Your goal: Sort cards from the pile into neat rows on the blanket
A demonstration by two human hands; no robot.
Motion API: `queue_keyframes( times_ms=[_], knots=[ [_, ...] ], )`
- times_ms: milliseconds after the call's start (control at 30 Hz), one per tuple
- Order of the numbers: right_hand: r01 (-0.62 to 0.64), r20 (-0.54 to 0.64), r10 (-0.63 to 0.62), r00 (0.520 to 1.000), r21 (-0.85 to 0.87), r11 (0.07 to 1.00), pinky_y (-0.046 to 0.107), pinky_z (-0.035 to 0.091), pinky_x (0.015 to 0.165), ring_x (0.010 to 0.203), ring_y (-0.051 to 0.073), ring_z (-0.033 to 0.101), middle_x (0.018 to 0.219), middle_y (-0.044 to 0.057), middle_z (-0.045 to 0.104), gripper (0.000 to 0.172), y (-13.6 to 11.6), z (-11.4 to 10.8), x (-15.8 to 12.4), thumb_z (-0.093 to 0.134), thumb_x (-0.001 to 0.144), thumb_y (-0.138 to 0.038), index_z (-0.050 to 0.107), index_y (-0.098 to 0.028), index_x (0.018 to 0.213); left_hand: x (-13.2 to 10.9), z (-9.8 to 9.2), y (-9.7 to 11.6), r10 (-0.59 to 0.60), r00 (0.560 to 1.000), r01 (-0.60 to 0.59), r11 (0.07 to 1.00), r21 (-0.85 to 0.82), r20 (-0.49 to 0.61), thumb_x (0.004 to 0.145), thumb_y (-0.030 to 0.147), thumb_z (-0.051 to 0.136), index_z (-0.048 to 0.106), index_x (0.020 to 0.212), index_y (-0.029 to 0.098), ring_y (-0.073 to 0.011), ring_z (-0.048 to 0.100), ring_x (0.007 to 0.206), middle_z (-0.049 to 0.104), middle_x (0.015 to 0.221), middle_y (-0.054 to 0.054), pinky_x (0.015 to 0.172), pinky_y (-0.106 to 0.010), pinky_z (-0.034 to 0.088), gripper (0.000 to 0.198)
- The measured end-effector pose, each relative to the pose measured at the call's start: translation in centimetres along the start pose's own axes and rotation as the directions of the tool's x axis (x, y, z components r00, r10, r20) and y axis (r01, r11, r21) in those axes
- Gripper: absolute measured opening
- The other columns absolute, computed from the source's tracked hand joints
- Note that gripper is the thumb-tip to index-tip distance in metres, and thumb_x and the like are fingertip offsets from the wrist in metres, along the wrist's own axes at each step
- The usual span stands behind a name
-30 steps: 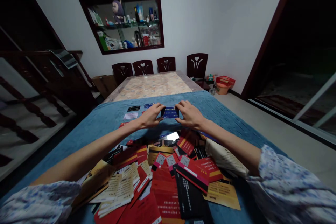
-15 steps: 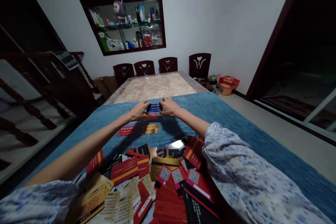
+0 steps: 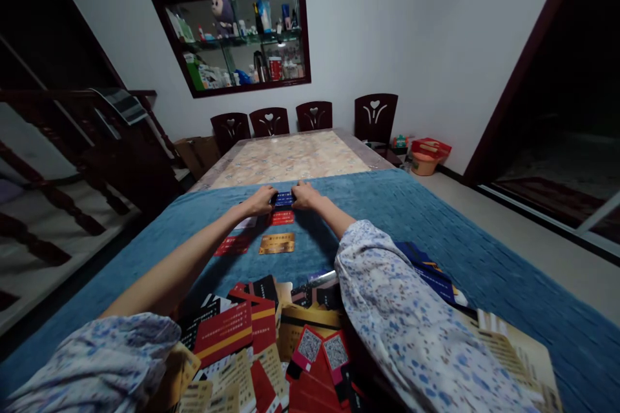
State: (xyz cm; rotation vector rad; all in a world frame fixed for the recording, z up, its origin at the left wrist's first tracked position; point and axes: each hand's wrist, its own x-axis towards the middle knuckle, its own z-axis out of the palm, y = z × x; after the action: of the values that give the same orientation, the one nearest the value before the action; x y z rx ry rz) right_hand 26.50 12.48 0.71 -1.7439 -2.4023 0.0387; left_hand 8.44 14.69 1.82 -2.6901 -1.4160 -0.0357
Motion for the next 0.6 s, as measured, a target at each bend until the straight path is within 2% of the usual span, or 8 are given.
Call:
queue_keyframes(
  times_ms=[200, 400, 600],
  knots=[
    [-0.033, 0.035, 0.032, 0.999, 0.029, 0.999, 0.032, 0.049, 0.087, 0.109, 0.028, 0.060, 0.124, 0.014, 0.063, 0.039, 0.0, 1.4, 1.4, 0.069, 0.080, -0.030, 0.065, -0.017, 0.117, 1.3, 1.2, -0.7, -0.044, 0.997, 0.044, 0.999, 0.005, 0.056, 0.067, 0.010, 0.059, 0.067, 0.100, 0.012, -0.0249, 0.063, 0.102, 0.067, 0.109, -0.014, 0.085, -0.026, 0.050, 0.034],
    [-0.064, 0.033, 0.062, 0.998, 0.059, 0.996, 0.029, 0.048, 0.087, 0.110, 0.026, 0.061, 0.126, 0.013, 0.063, 0.042, 0.3, 2.3, 2.2, 0.067, 0.082, -0.035, 0.065, -0.019, 0.120, 2.1, 1.6, -1.2, -0.075, 0.989, 0.074, 0.997, 0.014, 0.130, 0.065, 0.008, 0.059, 0.070, 0.094, 0.013, -0.0228, 0.067, 0.095, 0.071, 0.099, -0.010, 0.080, -0.023, 0.052, 0.031],
    [-0.059, 0.048, 0.056, 0.997, 0.077, 0.995, 0.028, 0.048, 0.087, 0.109, 0.026, 0.061, 0.125, 0.010, 0.065, 0.044, 0.9, 2.7, 2.9, 0.068, 0.080, -0.036, 0.066, -0.021, 0.122, 2.2, 1.3, -1.2, -0.063, 0.986, 0.058, 0.998, 0.034, 0.157, 0.068, 0.009, 0.060, 0.069, 0.103, 0.014, -0.0226, 0.065, 0.103, 0.068, 0.113, -0.011, 0.087, -0.024, 0.052, 0.037]
  ],
)
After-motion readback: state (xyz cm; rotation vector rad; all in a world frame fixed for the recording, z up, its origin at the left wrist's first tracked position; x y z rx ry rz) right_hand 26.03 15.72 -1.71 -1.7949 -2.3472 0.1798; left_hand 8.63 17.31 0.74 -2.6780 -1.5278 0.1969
